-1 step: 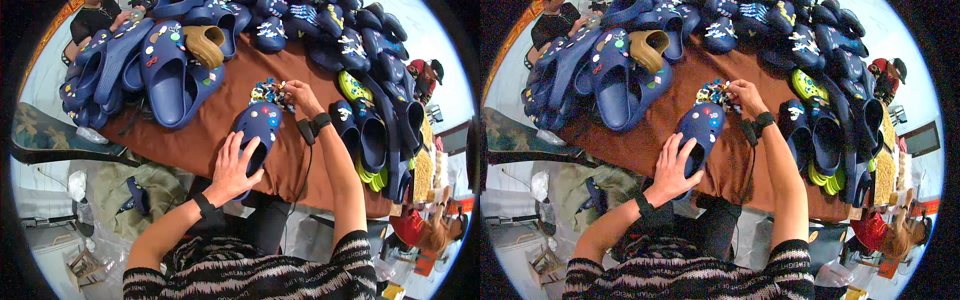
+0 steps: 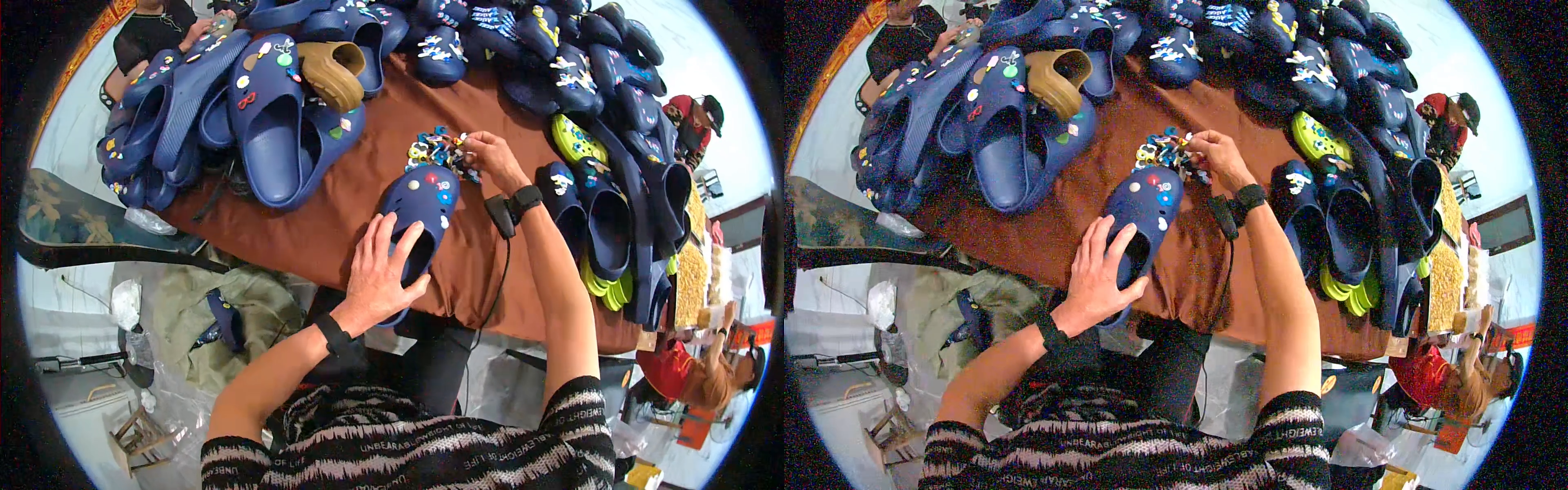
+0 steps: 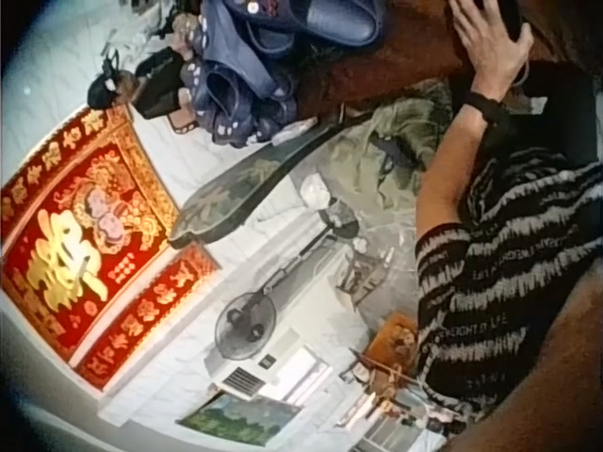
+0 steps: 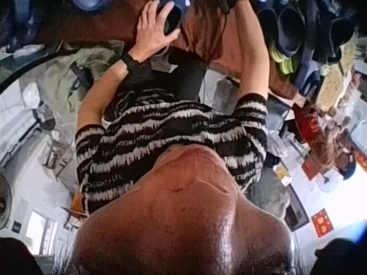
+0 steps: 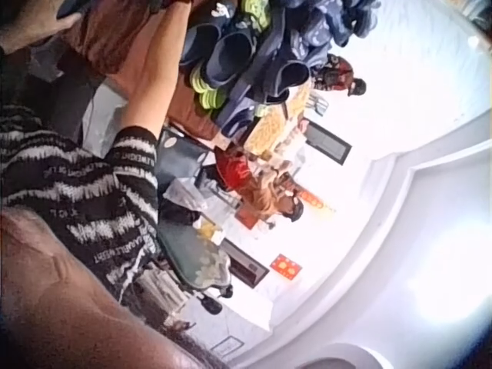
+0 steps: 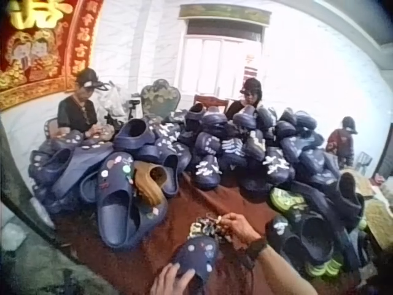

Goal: Decorate the blue rubber sandals with various colorful charms and pins.

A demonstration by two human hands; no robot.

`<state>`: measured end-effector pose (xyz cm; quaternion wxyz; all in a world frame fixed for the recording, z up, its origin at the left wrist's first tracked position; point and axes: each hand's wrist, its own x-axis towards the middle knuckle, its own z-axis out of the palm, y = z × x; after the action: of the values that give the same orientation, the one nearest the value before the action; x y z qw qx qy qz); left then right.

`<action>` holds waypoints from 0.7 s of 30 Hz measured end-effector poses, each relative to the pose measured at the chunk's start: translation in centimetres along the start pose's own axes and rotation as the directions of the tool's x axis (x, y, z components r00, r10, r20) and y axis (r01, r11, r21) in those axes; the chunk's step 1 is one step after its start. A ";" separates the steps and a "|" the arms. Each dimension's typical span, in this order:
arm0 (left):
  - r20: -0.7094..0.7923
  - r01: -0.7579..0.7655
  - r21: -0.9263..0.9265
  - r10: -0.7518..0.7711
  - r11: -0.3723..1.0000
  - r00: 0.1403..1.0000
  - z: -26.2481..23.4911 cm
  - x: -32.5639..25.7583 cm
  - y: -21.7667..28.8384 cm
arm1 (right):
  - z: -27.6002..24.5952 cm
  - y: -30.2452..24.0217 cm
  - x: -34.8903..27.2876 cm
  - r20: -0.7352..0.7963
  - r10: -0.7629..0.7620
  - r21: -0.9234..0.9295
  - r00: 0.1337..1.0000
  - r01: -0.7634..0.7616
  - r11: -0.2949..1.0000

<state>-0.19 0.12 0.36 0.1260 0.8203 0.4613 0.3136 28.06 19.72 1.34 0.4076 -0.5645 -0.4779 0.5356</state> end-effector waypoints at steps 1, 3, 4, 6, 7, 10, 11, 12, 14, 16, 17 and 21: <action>0.003 -0.003 -0.011 0.003 1.000 1.000 0.1 0.0 0.0 | -0.6 0.2 -0.7 0.018 0.023 0.003 1.000 -0.023 1.000; 0.006 -0.004 -0.013 0.004 1.000 1.000 0.3 0.1 0.0 | -0.9 0.5 -2.2 0.030 0.011 0.050 0.999 -0.012 0.999; 0.004 0.001 -0.009 -0.001 1.000 1.000 0.2 0.1 0.0 | -0.8 0.6 -3.1 0.051 -0.007 0.097 0.999 0.002 0.995; 0.002 -0.001 0.002 0.001 1.000 1.000 0.1 -0.1 -0.1 | 0.2 0.3 -5.4 0.051 -0.004 0.150 0.999 -0.004 0.989; 0.002 -0.001 0.004 0.001 1.000 1.000 0.1 0.0 -0.1 | 0.8 0.3 -6.6 0.047 -0.006 0.199 0.999 -0.003 0.980; 0.007 -0.008 0.001 0.008 1.000 1.000 0.1 0.2 0.1 | 1.5 1.7 -9.4 0.073 0.013 0.294 0.997 -0.034 0.955; -0.003 -0.013 0.009 0.013 1.000 1.000 0.1 0.2 0.1 | 1.7 2.2 -10.1 0.105 0.031 0.304 0.994 -0.062 0.951; -0.012 -0.020 0.016 0.020 1.000 1.000 0.1 0.2 0.1 | 2.3 2.6 -10.8 0.122 0.019 0.341 0.992 -0.060 0.938; -0.009 -0.023 0.008 0.023 1.000 1.000 0.1 0.1 -0.1 | 3.2 2.9 -11.8 0.140 0.043 0.362 0.989 -0.092 0.928; -0.008 -0.017 0.013 0.017 1.000 1.000 0.1 0.1 0.0 | 3.9 3.0 -12.4 0.139 0.057 0.370 0.989 -0.105 0.923; -0.006 -0.019 0.014 0.019 1.000 1.000 0.1 0.1 0.0 | 4.1 2.9 -12.6 0.147 0.066 0.348 0.987 -0.114 0.930; 0.003 -0.014 0.014 0.014 1.000 1.000 0.1 0.2 0.2 | 4.3 2.9 -12.9 0.156 0.061 0.257 0.986 -0.100 0.961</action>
<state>0.07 0.21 0.41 0.1186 0.8249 0.4577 0.3099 24.50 6.31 0.85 0.4206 -0.4832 -0.4079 0.6505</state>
